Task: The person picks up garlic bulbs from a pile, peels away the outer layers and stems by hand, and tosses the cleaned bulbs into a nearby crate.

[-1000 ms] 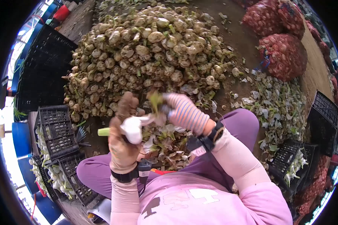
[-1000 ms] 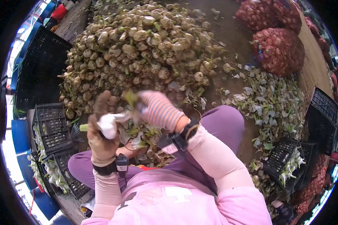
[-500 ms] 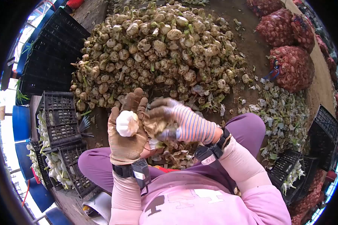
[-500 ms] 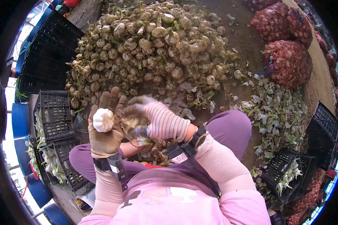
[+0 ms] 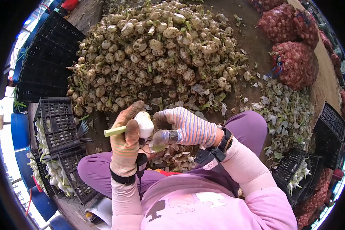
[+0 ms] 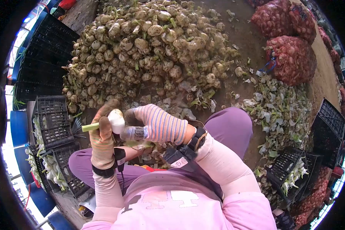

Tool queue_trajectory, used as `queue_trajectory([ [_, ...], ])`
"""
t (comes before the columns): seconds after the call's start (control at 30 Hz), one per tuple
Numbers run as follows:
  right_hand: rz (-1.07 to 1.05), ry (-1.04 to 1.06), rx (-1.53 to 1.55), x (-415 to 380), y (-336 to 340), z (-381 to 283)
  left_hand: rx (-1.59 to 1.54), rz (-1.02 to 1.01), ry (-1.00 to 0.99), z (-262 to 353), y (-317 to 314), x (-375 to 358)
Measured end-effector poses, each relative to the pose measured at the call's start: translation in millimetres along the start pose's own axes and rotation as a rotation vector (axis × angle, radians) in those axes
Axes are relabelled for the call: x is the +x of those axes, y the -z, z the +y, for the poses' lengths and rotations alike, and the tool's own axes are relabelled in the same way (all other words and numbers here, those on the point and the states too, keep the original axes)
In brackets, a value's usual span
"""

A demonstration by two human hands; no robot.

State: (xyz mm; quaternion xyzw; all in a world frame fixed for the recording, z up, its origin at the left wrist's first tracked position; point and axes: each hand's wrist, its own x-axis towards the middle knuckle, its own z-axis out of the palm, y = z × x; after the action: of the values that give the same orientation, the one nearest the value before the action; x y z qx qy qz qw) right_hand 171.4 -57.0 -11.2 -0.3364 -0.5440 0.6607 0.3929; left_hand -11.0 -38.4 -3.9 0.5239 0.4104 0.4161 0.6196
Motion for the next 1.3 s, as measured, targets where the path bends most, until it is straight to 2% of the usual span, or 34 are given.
queue_trajectory([
  [0.07,0.014,-0.003,-0.024,-2.1,4.6,-8.9,0.013,0.005,-0.025,8.1,-2.5,-0.2],
  [0.13,0.034,-0.095,-0.236,-2.7,10.4,-16.7,0.387,-0.057,-0.196,12.6,-1.9,2.1],
  [0.17,0.058,-0.087,-0.302,-2.8,11.1,-17.0,0.315,-0.064,-0.142,12.7,-4.9,-0.2],
  [0.33,0.022,0.054,-0.314,-0.8,13.7,-1.9,0.275,-0.118,-0.185,10.4,-5.8,-2.0],
  [0.4,-0.005,0.17,-0.471,-0.6,15.5,0.7,0.256,-0.153,-0.106,13.5,-4.8,-4.5],
  [0.43,-0.007,0.169,-0.47,-0.5,16.3,0.3,0.256,-0.151,-0.105,14.4,-5.2,-5.0],
  [0.5,-0.037,0.181,-0.737,-0.1,18.7,-2.9,0.224,-0.154,-0.114,15.4,-6.8,-4.7],
  [0.53,-0.038,0.181,-0.737,-0.1,18.9,-6.3,0.224,-0.153,-0.114,12.9,-5.9,-5.0],
  [0.67,0.086,0.13,-0.5,-3.8,22.3,-9.3,-0.055,-0.128,-0.004,12.3,0.0,-6.7],
  [0.73,0.275,-0.126,0.065,-6.6,22.1,-8.2,-0.262,-0.116,0.011,16.9,0.4,-7.9],
  [0.8,0.211,-0.106,0.179,-3.5,20.9,-2.1,-0.354,-0.104,0.023,19.0,5.5,-7.7],
  [0.87,0.306,0.167,-0.008,0.3,5.3,-0.1,-0.324,-0.068,-0.046,16.7,0.7,-5.7],
  [0.9,0.205,0.167,-0.057,1.3,1.2,-2.8,-0.297,-0.038,-0.108,14.3,-1.8,-5.9],
  [0.93,0.223,0.413,-0.403,6.7,0.7,3.1,-0.298,-0.037,-0.109,11.6,-2.7,-7.0],
  [1.0,0.239,0.363,-0.493,11.9,-2.9,10.7,-0.296,-0.026,-0.068,4.9,-3.2,-9.3],
  [1.03,0.24,0.362,-0.492,9.1,-4.8,10.1,-0.444,-0.1,-0.081,2.0,0.2,-9.3],
  [1.07,0.185,0.193,-0.034,5.1,-7.5,6.6,-0.444,-0.101,-0.082,0.4,0.0,-9.8],
  [1.1,0.117,0.019,0.418,3.5,-9.6,3.6,-0.589,-0.145,-0.105,-0.1,-0.1,-10.0],
  [1.13,0.109,0.021,0.415,3.8,-10.6,2.5,-0.732,-0.186,-0.129,-0.5,0.7,-10.6],
  [1.2,0.091,0.053,0.892,5.9,-13.5,3.1,-0.798,-0.159,-0.154,-6.0,5.2,-11.9],
  [1.27,0.108,0.046,0.945,9.9,-16.2,11.2,-0.937,-0.128,-0.186,-9.2,8.7,-10.9],
  [1.3,0.133,0.104,0.825,10.9,-19.1,10.8,-0.967,-0.092,-0.177,-7.4,6.9,-10.3],
])
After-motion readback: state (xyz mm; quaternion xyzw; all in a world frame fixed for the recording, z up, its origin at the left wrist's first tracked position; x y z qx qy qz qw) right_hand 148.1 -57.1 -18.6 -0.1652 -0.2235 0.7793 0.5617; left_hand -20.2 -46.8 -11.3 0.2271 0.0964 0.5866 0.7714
